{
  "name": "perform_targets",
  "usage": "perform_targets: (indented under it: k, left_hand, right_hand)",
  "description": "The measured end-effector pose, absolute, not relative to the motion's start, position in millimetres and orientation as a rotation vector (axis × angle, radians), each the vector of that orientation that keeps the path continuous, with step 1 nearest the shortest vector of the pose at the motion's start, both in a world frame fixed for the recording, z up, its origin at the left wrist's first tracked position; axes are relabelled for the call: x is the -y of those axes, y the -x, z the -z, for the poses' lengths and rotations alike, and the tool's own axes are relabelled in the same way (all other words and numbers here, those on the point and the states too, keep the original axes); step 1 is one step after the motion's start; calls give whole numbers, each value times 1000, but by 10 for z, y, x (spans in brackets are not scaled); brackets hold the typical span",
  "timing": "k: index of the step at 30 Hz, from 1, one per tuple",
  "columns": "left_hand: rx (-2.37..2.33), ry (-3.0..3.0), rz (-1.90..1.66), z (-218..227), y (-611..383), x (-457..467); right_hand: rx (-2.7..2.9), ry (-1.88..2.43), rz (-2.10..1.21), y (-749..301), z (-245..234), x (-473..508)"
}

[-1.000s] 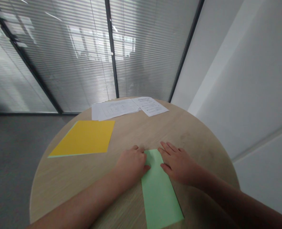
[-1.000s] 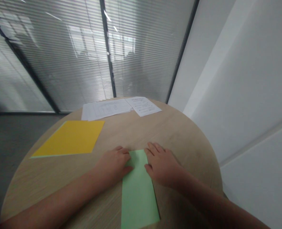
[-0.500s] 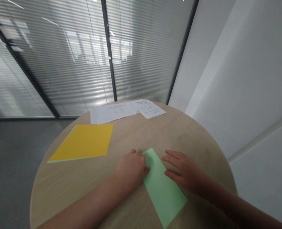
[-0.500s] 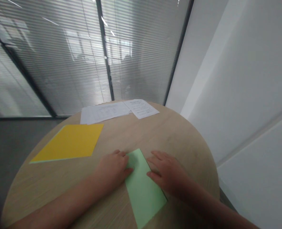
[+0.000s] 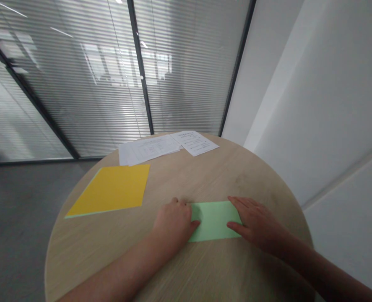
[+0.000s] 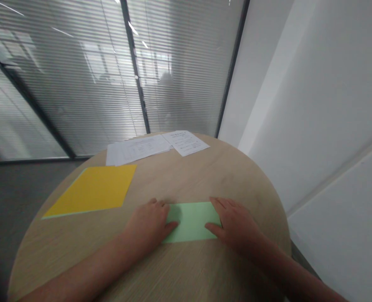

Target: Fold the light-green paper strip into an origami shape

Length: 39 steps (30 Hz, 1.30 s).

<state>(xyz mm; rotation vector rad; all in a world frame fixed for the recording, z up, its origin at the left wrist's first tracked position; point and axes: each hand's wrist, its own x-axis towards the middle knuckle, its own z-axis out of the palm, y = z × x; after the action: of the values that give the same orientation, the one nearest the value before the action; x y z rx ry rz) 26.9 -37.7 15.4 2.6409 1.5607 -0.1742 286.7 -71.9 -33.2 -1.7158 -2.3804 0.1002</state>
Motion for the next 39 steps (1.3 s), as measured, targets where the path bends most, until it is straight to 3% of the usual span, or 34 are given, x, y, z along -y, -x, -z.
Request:
perform_targets:
  k: [5,18,26,32,39]
  left_hand:
    - [-1468,-2691,-16,-46,-215,299]
    - [-1492,-2281,-90,13,-137,223]
    - [-1206,-1752,-681,55,-15,-26]
    - [-903,-1239,-1022,80,-38,-25]
    - [-808,-1223,-1024,58,46,-62]
  right_hand:
    - [2385,1801,-299,-3032,347,635]
    - [2106,1767,-566,-3023,290,170]
    - [1676,1623,-712,-3076,355,44]
    - [1499,1162,-1232,-2595,51,7]
    - [1639,1124,-1240,-2292,-267,-92]
